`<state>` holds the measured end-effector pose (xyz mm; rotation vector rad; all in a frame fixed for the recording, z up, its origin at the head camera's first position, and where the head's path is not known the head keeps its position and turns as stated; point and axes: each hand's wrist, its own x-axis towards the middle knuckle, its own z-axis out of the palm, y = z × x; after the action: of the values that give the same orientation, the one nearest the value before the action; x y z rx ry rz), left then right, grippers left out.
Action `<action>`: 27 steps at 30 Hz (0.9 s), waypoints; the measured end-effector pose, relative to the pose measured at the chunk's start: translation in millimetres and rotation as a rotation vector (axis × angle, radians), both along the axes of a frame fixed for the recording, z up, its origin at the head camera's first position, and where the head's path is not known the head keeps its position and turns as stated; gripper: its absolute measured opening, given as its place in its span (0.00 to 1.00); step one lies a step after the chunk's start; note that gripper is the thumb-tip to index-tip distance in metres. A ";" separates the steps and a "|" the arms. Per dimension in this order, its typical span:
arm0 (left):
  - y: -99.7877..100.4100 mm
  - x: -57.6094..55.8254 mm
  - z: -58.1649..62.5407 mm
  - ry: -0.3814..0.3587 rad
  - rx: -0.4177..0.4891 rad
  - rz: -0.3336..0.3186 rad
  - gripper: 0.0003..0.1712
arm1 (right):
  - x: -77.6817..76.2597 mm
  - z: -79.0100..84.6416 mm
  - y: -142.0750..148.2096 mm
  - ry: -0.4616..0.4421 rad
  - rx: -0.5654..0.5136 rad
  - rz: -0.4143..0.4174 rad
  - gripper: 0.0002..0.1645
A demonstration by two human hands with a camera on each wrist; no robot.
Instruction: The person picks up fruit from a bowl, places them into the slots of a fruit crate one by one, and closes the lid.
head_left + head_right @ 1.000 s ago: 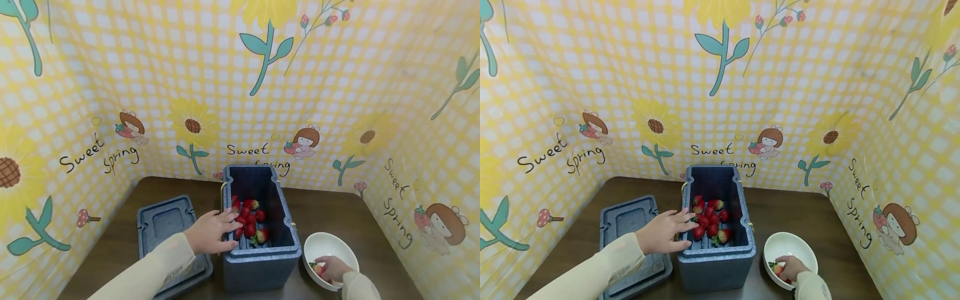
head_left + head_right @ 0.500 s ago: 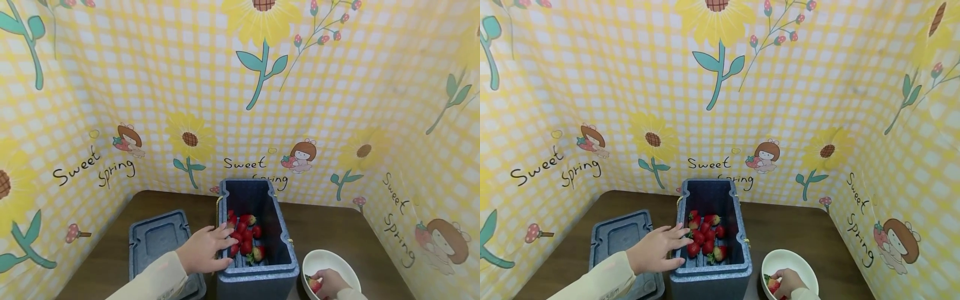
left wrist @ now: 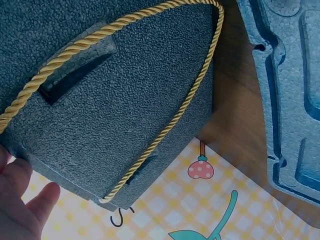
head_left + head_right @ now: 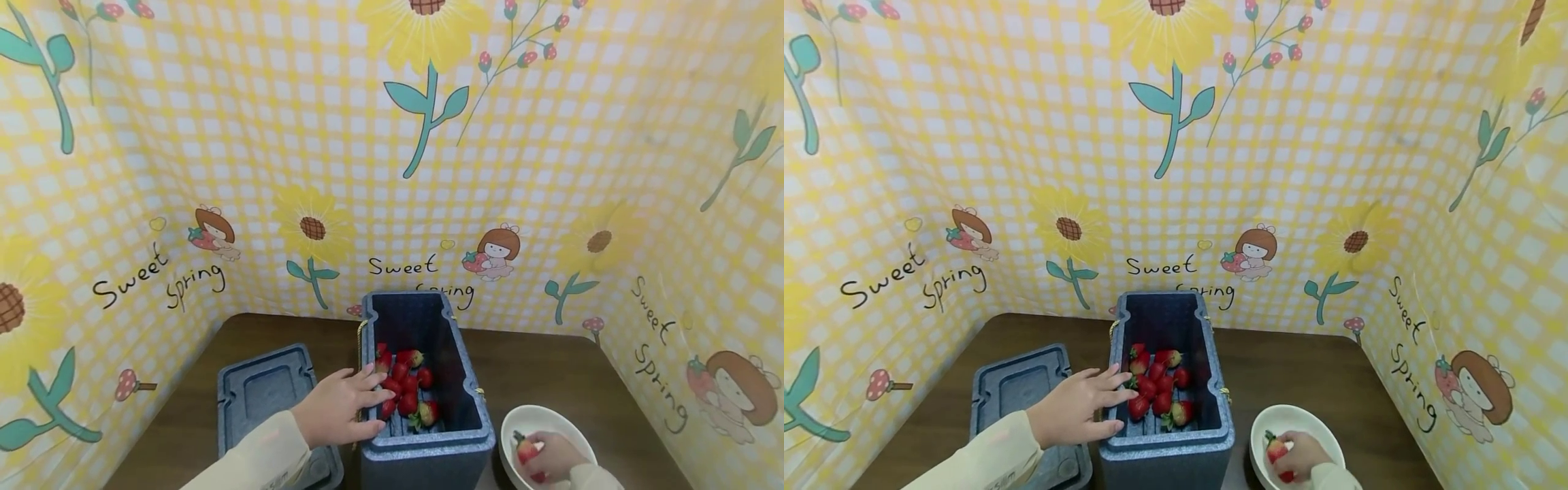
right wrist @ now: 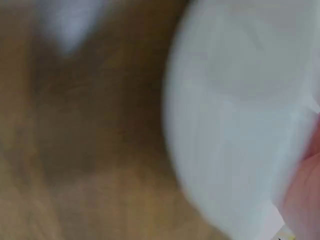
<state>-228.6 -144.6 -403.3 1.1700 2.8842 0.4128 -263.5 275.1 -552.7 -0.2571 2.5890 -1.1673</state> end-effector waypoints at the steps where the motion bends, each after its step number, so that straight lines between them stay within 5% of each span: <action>1: 0.1 0.2 0.2 -0.003 0.001 -0.002 0.28 | -2.4 8.3 -0.2 -0.024 -0.035 -0.020 0.24; 6: -0.2 0.2 1.1 -0.024 0.006 0.002 0.29 | -23.2 61.9 -7.6 -0.125 -0.184 -0.075 0.35; 15: -1.4 -2.7 0.6 0.002 0.011 -0.011 0.29 | -70.1 148.3 -27.6 0.121 -0.120 -0.054 0.33; 27: -1.9 -0.5 3.5 -0.031 0.013 -0.032 0.29 | -98.7 198.2 -76.6 0.222 -0.070 -0.057 0.36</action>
<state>-229.2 -146.4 -399.8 1.1985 2.8366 0.4455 -362.2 198.4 -354.5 -0.3485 2.7647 -1.3188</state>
